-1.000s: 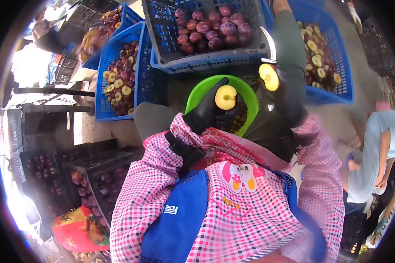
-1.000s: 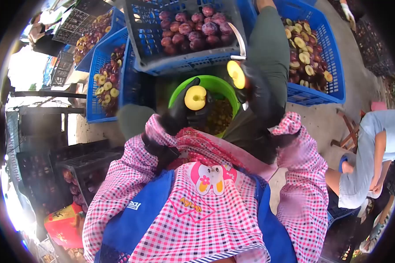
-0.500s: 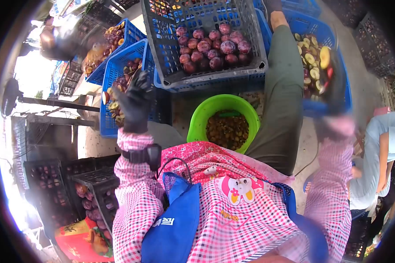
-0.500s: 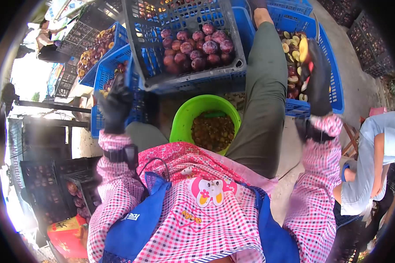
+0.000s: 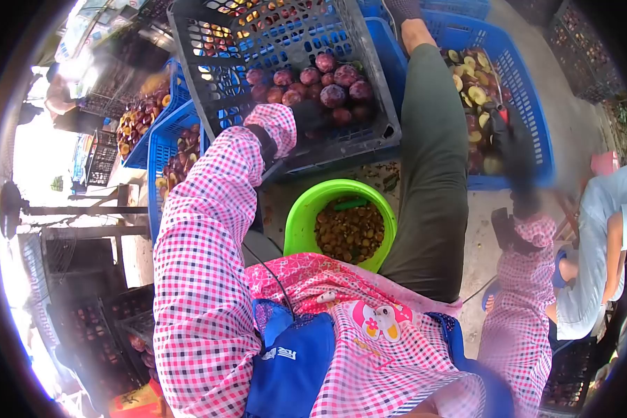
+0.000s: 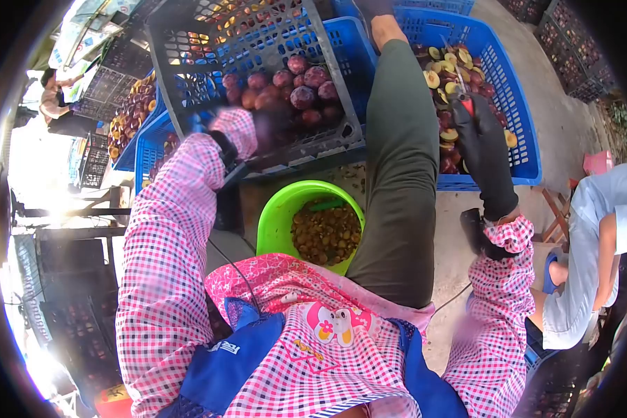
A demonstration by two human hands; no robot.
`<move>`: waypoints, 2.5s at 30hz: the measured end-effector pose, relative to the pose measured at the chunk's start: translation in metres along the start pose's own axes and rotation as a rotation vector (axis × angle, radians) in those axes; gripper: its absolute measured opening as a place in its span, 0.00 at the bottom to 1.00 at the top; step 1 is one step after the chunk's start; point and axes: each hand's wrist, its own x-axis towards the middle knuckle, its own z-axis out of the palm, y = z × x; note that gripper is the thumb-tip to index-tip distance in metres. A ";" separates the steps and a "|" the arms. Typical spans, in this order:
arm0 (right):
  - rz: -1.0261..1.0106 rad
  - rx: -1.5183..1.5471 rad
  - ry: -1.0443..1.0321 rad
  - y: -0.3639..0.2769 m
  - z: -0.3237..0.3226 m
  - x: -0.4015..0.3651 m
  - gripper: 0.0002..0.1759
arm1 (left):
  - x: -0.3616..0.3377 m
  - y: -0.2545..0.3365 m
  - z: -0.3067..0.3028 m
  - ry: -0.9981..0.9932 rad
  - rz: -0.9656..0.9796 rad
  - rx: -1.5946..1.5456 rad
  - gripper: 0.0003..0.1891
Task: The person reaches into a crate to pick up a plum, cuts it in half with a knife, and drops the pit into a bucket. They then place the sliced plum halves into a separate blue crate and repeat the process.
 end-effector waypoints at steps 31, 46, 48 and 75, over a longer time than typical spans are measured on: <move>-0.513 0.081 -0.180 -0.085 0.118 -0.161 0.11 | -0.197 0.116 0.205 0.422 0.420 -1.298 0.26; -0.279 0.187 -0.367 -0.077 0.104 -0.165 0.11 | -0.192 0.094 0.179 0.408 0.472 -1.245 0.30; -0.296 0.166 -0.356 -0.083 0.105 -0.167 0.11 | -0.192 0.094 0.179 0.422 0.464 -1.209 0.30; -0.392 0.150 -0.271 -0.070 0.135 -0.181 0.11 | -0.195 0.113 0.196 0.340 0.404 -1.468 0.26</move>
